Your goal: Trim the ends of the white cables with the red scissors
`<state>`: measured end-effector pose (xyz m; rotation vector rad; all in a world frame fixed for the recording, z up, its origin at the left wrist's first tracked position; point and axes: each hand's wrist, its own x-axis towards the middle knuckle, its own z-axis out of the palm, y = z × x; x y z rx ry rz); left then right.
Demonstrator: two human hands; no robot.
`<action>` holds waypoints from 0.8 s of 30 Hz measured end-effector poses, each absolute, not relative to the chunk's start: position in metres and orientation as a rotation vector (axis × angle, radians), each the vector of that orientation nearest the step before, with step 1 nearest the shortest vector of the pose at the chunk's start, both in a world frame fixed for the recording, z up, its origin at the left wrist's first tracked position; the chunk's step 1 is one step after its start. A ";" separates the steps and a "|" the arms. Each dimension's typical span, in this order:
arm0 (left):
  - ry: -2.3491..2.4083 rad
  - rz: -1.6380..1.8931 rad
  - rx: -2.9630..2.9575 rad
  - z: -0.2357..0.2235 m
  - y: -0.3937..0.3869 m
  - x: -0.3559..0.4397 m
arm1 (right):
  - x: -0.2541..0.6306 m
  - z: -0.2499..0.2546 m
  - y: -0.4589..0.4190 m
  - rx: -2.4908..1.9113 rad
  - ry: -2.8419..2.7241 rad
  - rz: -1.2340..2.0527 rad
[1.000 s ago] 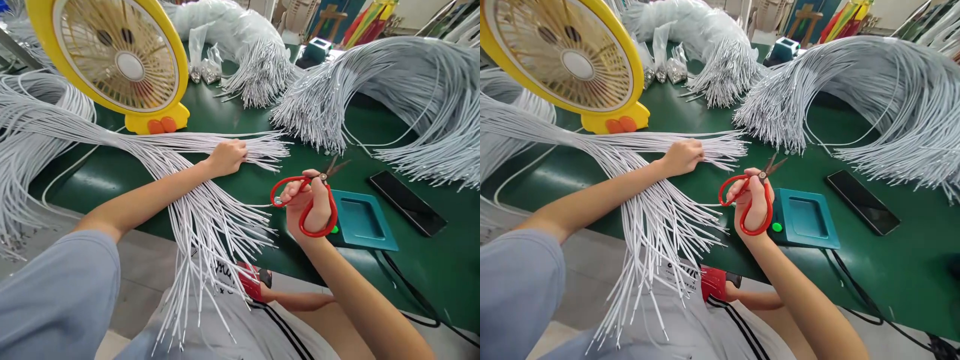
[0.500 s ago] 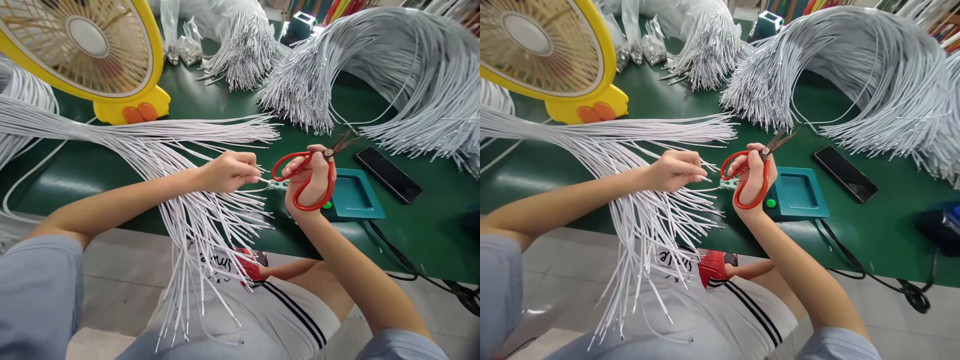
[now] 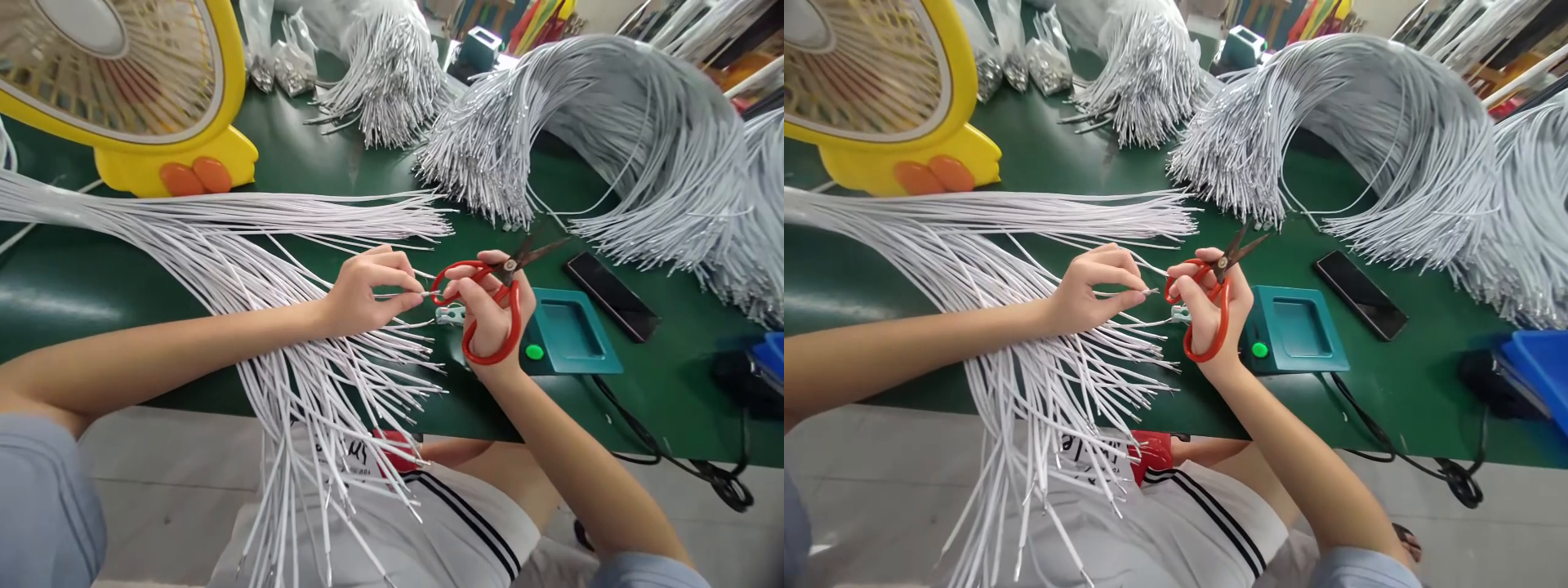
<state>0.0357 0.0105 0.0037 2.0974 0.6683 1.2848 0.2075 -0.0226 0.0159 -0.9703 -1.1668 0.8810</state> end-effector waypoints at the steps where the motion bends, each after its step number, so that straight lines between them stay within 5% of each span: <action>1: 0.681 1.279 2.071 0.001 0.011 0.036 | 0.207 0.016 -0.023 -0.992 -1.185 0.868; 24: 0.648 1.011 1.633 0.006 0.016 0.038 | 0.203 0.013 -0.026 -0.969 -1.381 0.778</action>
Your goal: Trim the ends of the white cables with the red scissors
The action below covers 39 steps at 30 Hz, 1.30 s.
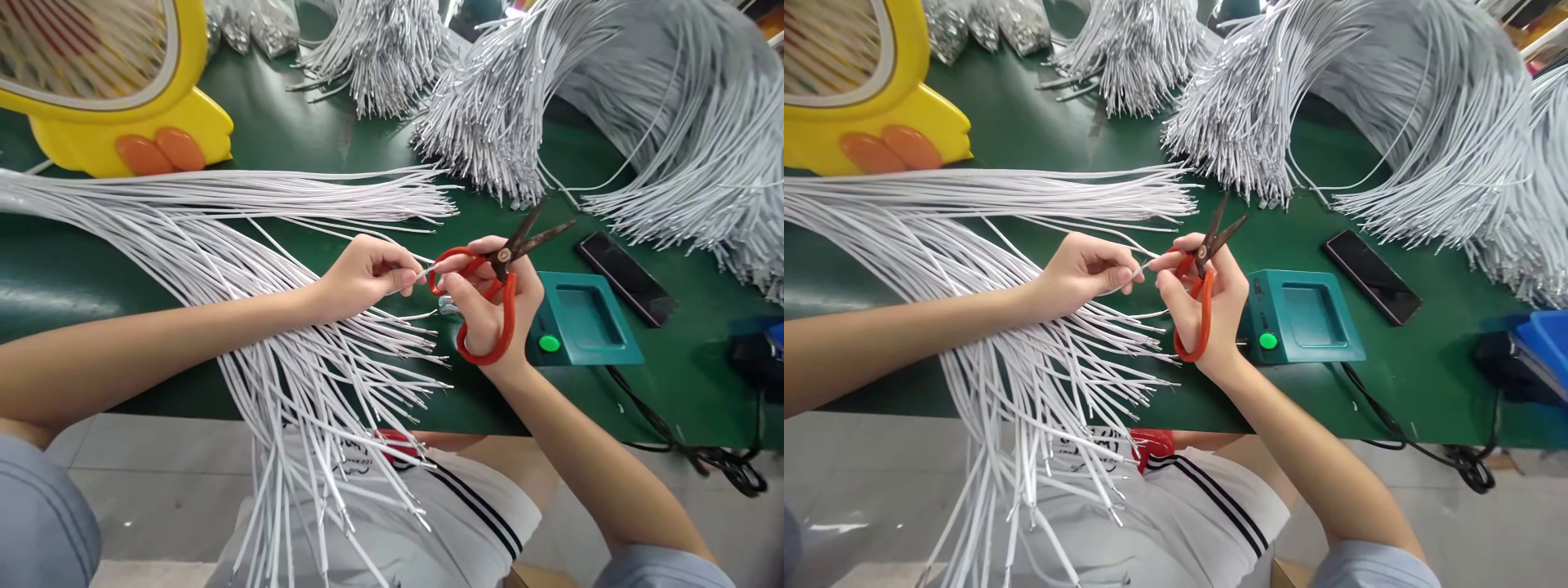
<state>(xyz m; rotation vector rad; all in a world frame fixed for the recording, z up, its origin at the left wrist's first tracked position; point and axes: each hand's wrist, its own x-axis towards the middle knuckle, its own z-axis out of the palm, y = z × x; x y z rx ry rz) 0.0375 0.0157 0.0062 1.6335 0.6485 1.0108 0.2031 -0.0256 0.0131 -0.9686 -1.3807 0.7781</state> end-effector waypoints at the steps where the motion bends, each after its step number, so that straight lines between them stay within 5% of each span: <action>1: 0.661 1.033 1.646 0.006 0.015 0.038 | 0.203 0.014 -0.026 -0.967 -1.373 0.763; 13: 0.886 0.914 2.065 -0.004 0.016 0.038 | 0.212 0.014 -0.018 -0.929 -1.272 0.654; 24: 1.469 0.176 2.998 0.008 0.044 0.016 | 0.207 0.020 -0.023 -0.830 -1.111 0.416; 39: 1.017 0.547 2.629 0.003 0.048 0.017 | 0.211 0.014 -0.018 -0.845 -1.141 0.462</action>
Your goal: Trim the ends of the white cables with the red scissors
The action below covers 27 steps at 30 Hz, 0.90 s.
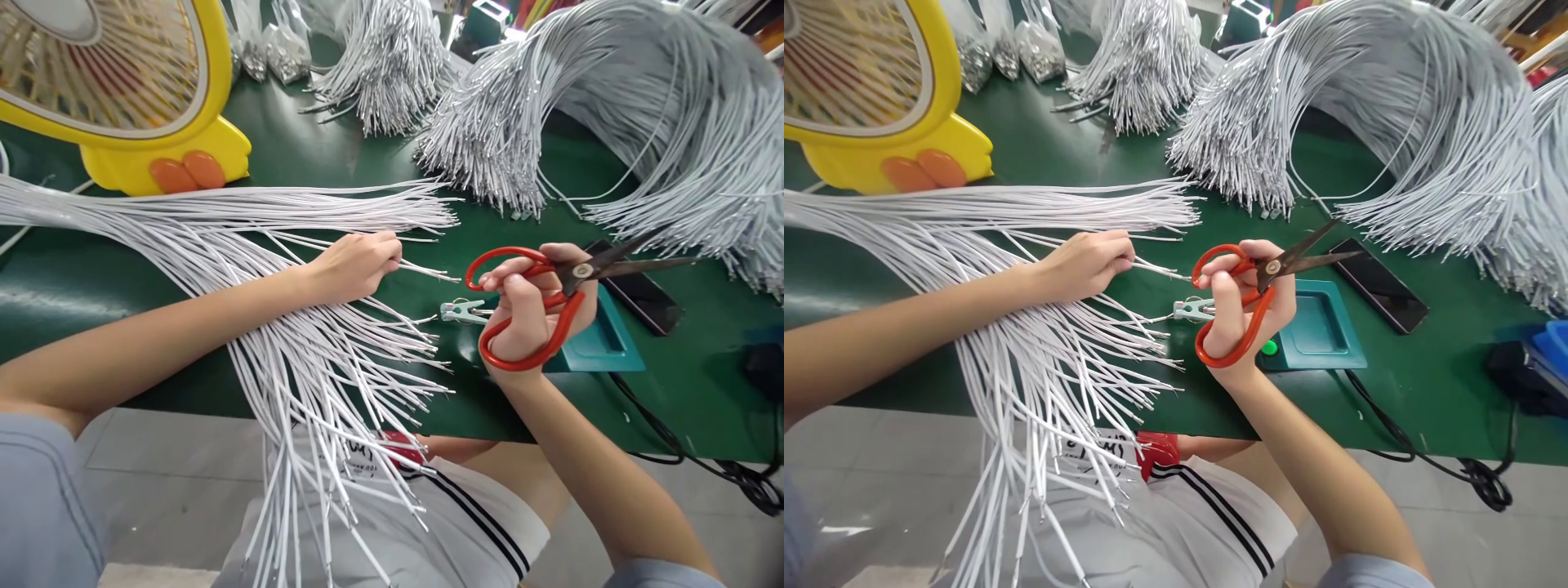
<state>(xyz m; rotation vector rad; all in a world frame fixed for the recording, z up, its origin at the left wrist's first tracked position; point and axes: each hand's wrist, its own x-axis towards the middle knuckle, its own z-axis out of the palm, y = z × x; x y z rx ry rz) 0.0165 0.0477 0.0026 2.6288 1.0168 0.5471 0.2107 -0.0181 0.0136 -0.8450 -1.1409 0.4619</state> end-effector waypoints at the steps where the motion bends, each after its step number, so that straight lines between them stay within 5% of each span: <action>1: 0.930 0.576 2.588 0.005 0.043 0.018 | 0.211 0.013 -0.018 -0.852 -1.143 0.462; 9: 0.384 0.833 2.279 0.005 0.017 0.031 | 0.211 0.012 -0.017 -0.885 -1.139 0.470; 27: 0.664 0.880 1.483 0.009 0.023 0.033 | 0.212 0.012 -0.019 -0.935 -1.190 0.529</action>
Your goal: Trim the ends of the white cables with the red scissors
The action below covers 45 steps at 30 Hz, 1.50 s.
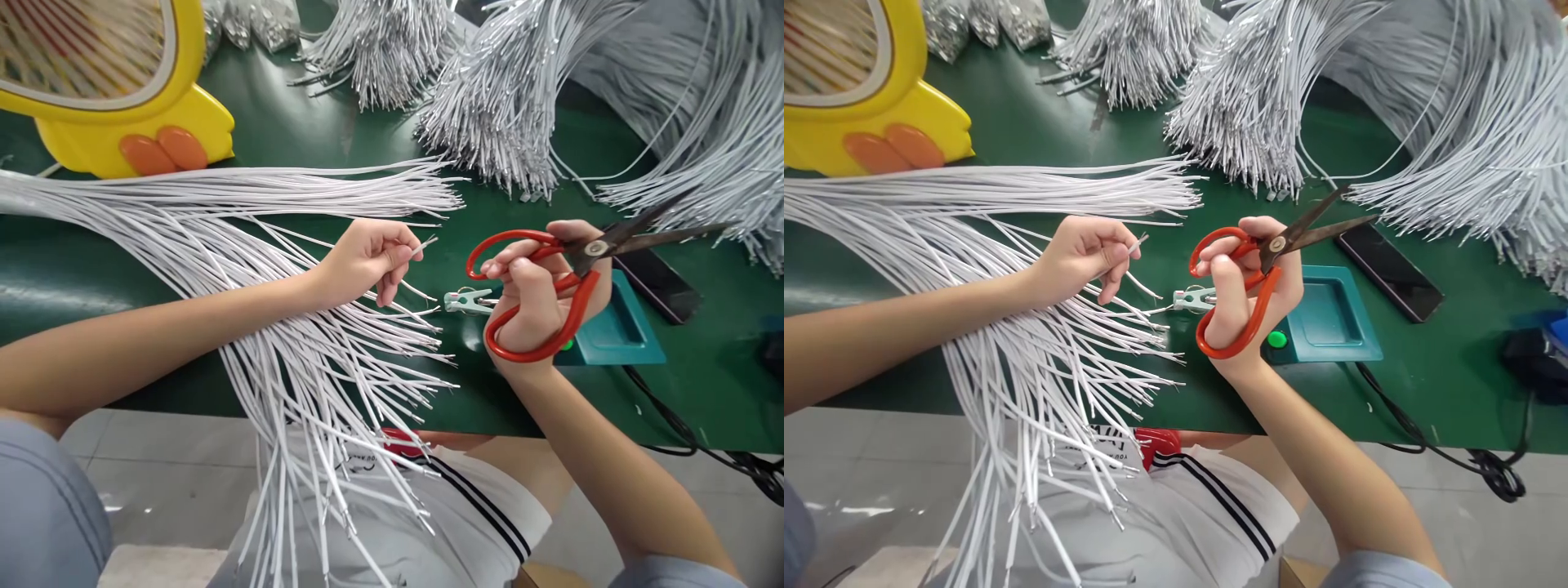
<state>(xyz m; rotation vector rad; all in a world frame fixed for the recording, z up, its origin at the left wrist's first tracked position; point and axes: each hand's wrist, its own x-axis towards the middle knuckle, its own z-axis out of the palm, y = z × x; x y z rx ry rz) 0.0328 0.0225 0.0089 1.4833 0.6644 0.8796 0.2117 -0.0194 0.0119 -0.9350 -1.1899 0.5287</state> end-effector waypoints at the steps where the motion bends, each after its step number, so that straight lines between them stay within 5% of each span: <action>1: 0.666 0.879 1.479 0.009 0.023 0.033 | 0.212 0.012 -0.020 -0.937 -1.195 0.530; 13: 0.638 0.904 1.502 0.005 0.025 0.029 | 0.212 0.012 -0.020 -0.985 -1.238 0.510; 25: 0.600 0.561 2.824 -0.006 0.049 0.020 | 0.213 0.013 -0.018 -0.916 -1.163 0.548; 34: 0.553 0.957 2.071 0.000 0.031 0.023 | 0.215 0.012 -0.015 -0.858 -1.139 0.572; 45: 0.548 0.876 1.466 0.010 0.039 0.021 | 0.215 0.011 -0.012 -0.881 -1.162 0.575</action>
